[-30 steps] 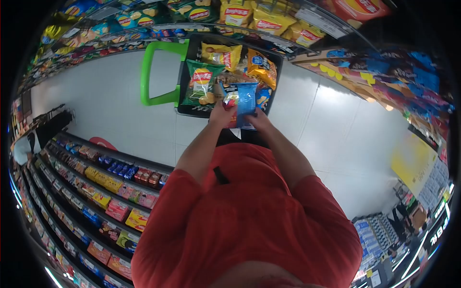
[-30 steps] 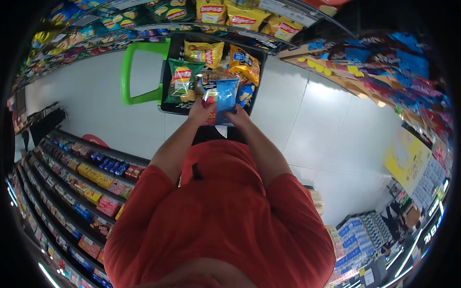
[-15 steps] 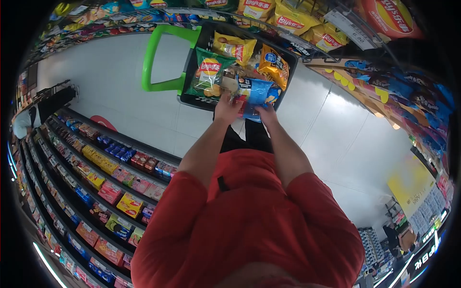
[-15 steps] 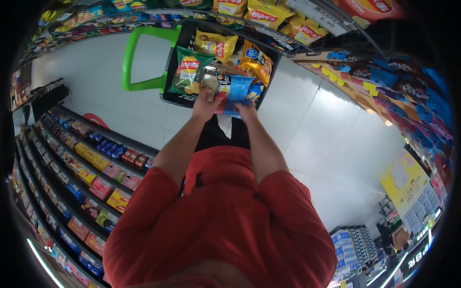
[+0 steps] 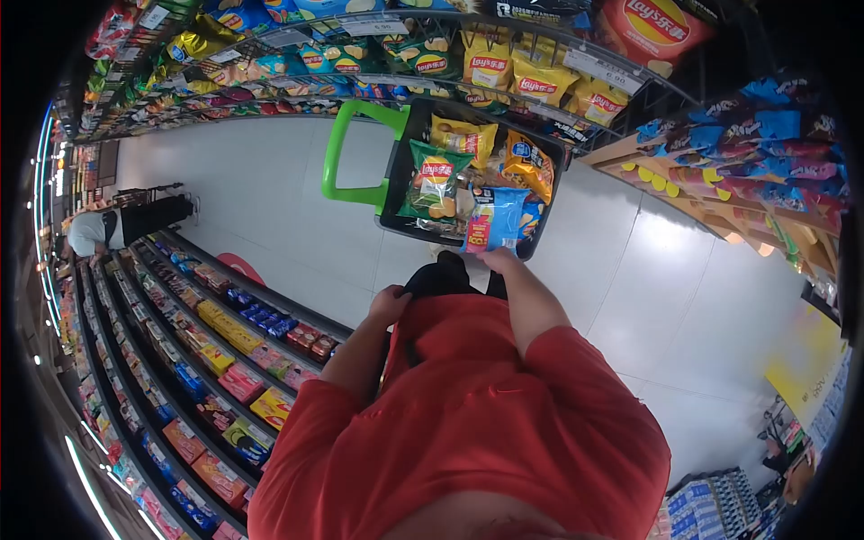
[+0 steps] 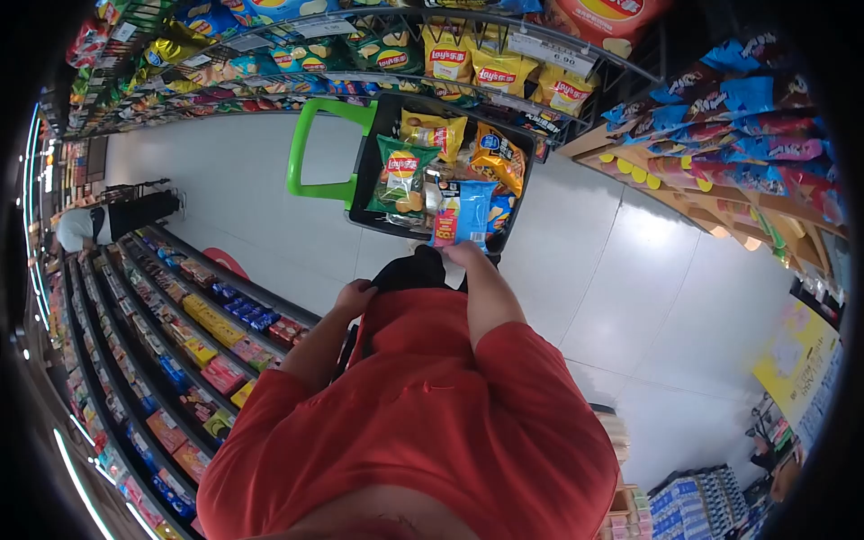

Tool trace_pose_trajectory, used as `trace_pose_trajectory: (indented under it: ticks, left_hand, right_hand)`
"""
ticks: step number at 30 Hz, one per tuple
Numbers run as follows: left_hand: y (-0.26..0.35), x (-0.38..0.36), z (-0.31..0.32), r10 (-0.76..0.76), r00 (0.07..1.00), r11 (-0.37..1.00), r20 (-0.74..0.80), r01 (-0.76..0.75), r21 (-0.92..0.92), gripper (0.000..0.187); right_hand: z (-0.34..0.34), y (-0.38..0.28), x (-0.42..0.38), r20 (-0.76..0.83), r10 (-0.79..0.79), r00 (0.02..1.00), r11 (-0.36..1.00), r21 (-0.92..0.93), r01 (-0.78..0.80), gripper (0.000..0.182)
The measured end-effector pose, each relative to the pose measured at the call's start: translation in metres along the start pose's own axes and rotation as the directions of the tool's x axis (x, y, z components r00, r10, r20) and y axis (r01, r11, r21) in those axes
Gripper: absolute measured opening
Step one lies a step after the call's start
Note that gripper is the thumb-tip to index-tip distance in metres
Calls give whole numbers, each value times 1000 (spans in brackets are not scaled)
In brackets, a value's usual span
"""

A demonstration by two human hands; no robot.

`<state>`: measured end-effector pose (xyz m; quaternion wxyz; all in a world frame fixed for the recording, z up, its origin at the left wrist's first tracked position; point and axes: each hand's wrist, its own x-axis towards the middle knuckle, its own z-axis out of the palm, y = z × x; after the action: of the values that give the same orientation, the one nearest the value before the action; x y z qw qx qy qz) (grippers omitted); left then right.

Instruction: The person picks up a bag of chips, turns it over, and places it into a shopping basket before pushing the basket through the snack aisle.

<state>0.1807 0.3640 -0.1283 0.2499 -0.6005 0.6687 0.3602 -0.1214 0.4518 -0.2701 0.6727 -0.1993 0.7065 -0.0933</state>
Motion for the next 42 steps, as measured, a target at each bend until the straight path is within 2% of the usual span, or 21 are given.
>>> trace_pose_trajectory:
  ticks: [2, 6, 11, 13, 15, 16, 17, 19, 20, 21, 23, 24, 25, 26, 28, 31, 34, 35, 37, 39, 42]
  left_hand:
    - [-5, -4, -14, 5, 1000, 1000, 12, -5, 5, 53]
    - [-14, 5, -33, 37, 999, 998, 26, -38, 45, 51]
    - [-29, 22, -47, 228, 974, 973, 9, -228, -40, 52]
    - [-43, 22, -54, 389, 920, 906, 46, -373, -201, 51]
    - [-70, 23, -61, 404, 913, 893, 59, -381, -238, 48]
    - [-95, 22, -63, 408, 912, 888, 47, -384, -255, 48]
    - [-115, 25, -70, 417, 908, 879, 28, -396, -265, 49]
    - [-166, 15, -85, 391, 919, 906, -47, -394, -158, 50]
    - [-199, 12, -89, 340, 939, 922, -56, -345, -178, 52]
    - [-232, 8, -91, 236, 969, 952, -68, -245, -186, 53]
    - [-329, 21, -71, 52, 987, 965, -153, -89, -247, 48]
    - [-356, 11, -76, -159, 987, 933, 3, 151, -328, 41]
    - [-435, 40, -40, -172, 985, 974, -20, 168, -150, 37]
    - [-460, 18, -47, 140, 988, 843, 61, -151, 517, 39]
    - [-478, 32, -45, 114, 987, 838, 117, -159, 523, 40]
    - [-475, 63, -45, -30, 962, 844, 270, -120, 523, 43]
    - [-373, 104, -93, 171, 983, 950, 69, -182, 254, 50]
    - [-318, 92, -122, 113, 990, 993, -82, -117, -34, 47]
    - [-254, 109, -151, 203, 959, 918, -199, -257, -301, 44]
    - [-184, 99, -190, 322, 917, 874, -234, -383, -300, 43]
    - [-107, 84, -244, 479, 855, 854, -199, -506, -118, 47]
  right_hand:
    - [5, -10, -11, -153, 3, 988, 1000, -16, -6, 74]
    - [21, 3, 7, -201, -12, 980, 998, 51, 23, 72]
    - [43, 10, -5, -504, -218, 835, 961, 40, 275, 64]
    - [53, 14, -15, -522, -180, 833, 969, 54, 243, 61]
    - [66, 11, -38, -417, -105, 903, 993, 0, 116, 61]
    - [85, 16, -43, -516, -91, 852, 996, -33, 86, 56]
    - [103, 21, -50, -478, -55, 877, 997, -70, 25, 56]
    - [135, 31, -63, -513, -93, 854, 977, -212, -20, 54]
    - [146, 32, -62, -463, 16, 886, 969, -212, -128, 55]
    - [156, 29, -66, -536, 40, 843, 997, -30, -67, 57]
    - [162, 9, -74, -612, 40, 790, 999, 37, -22, 51]
    - [159, 1, -75, -629, 43, 776, 999, 47, -17, 51]
    - [155, -7, -77, -573, -38, 819, 999, -54, 9, 50]
    - [151, -15, -77, -505, -113, 855, 987, -153, 41, 49]
    - [146, -32, -75, -493, -144, 858, 977, -210, 44, 48]
    - [143, -57, -70, -468, -181, 865, 966, -250, 67, 48]
    - [145, -74, -48, -440, -212, 873, 958, -269, 97, 48]
    - [146, -79, -40, -417, -230, 879, 947, -305, 103, 48]
    - [135, -101, -27, -372, -226, 900, 949, -294, 117, 48]
    - [119, -123, -9, -325, -225, 919, 918, -386, 89, 50]
    - [91, -177, 1, -239, -294, 925, 863, -482, 150, 49]
